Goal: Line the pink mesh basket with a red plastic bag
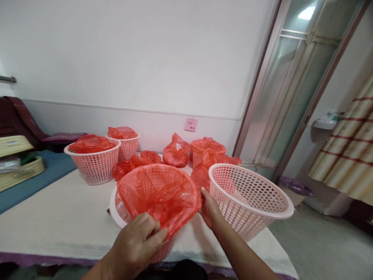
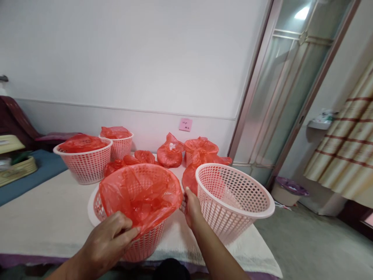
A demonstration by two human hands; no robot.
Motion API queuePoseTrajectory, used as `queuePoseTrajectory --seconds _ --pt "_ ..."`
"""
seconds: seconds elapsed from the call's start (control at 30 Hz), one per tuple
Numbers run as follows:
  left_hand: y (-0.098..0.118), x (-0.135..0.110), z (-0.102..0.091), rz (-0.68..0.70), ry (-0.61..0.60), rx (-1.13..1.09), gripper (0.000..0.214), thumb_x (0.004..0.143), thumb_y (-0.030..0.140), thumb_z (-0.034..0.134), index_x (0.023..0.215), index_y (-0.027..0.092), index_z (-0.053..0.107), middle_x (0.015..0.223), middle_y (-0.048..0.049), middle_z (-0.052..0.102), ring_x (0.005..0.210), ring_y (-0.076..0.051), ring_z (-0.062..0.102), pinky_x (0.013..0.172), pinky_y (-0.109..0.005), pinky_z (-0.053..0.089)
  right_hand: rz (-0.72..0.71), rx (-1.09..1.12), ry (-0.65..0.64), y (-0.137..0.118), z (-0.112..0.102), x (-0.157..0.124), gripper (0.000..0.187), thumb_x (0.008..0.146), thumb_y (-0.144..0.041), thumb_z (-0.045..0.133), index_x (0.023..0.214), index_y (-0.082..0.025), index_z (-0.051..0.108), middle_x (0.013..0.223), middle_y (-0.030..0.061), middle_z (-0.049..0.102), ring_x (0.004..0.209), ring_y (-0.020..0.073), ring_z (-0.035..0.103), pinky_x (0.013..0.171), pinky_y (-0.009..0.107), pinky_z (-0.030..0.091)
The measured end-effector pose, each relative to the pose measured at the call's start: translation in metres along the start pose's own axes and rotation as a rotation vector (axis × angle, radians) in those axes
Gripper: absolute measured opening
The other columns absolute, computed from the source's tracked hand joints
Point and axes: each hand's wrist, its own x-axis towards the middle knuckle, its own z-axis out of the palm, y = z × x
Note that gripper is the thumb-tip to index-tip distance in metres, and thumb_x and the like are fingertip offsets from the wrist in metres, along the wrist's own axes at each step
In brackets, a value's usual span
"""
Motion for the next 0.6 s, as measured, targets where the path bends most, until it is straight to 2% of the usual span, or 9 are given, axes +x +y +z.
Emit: queuePoseTrajectory --seconds 0.13,0.2,0.37,0.6 --pt "0.000 -0.001 0.002 -0.003 -0.001 0.001 0.018 0.086 0.005 0.056 0.100 0.013 0.063 0.075 -0.0015 0.053 0.068 -0.013 0.042 0.058 -0.027 0.035 0.199 0.182 -0.137 -0.005 -0.011 -0.040 0.042 0.084 -0.058 0.062 0.074 -0.017 0.059 0.059 0.0004 0.063 0.051 0.0113 0.059 0.049 0.021 0.043" --pt "0.000 -0.001 0.003 0.002 -0.003 0.009 0.019 0.084 0.004 0.058 0.100 0.013 0.064 0.075 -0.0018 0.053 0.068 -0.013 0.042 0.059 -0.027 0.035 0.238 0.246 -0.221 -0.008 -0.009 -0.054 0.042 0.081 -0.057 0.067 0.076 -0.017 0.060 0.061 0.0008 0.064 0.053 0.0116 0.060 0.048 0.020 0.042" --pt "0.001 -0.001 0.003 0.010 -0.006 0.010 0.022 0.083 0.002 0.059 0.102 0.012 0.064 0.076 -0.0025 0.053 0.069 -0.013 0.042 0.059 -0.027 0.036 0.182 0.266 -0.282 -0.005 0.001 -0.066 0.029 0.071 -0.032 0.083 0.083 -0.015 0.062 0.065 -0.0024 0.063 0.054 0.0074 0.058 0.049 0.017 0.043" --pt "0.003 -0.002 0.003 0.003 0.017 0.008 0.023 0.082 0.000 0.060 0.101 0.011 0.065 0.078 -0.0036 0.055 0.071 -0.014 0.043 0.060 -0.028 0.039 0.149 0.293 -0.351 0.004 0.003 -0.067 0.024 0.075 -0.024 0.079 0.089 -0.013 0.064 0.067 -0.0026 0.062 0.055 0.0063 0.057 0.052 0.017 0.044"
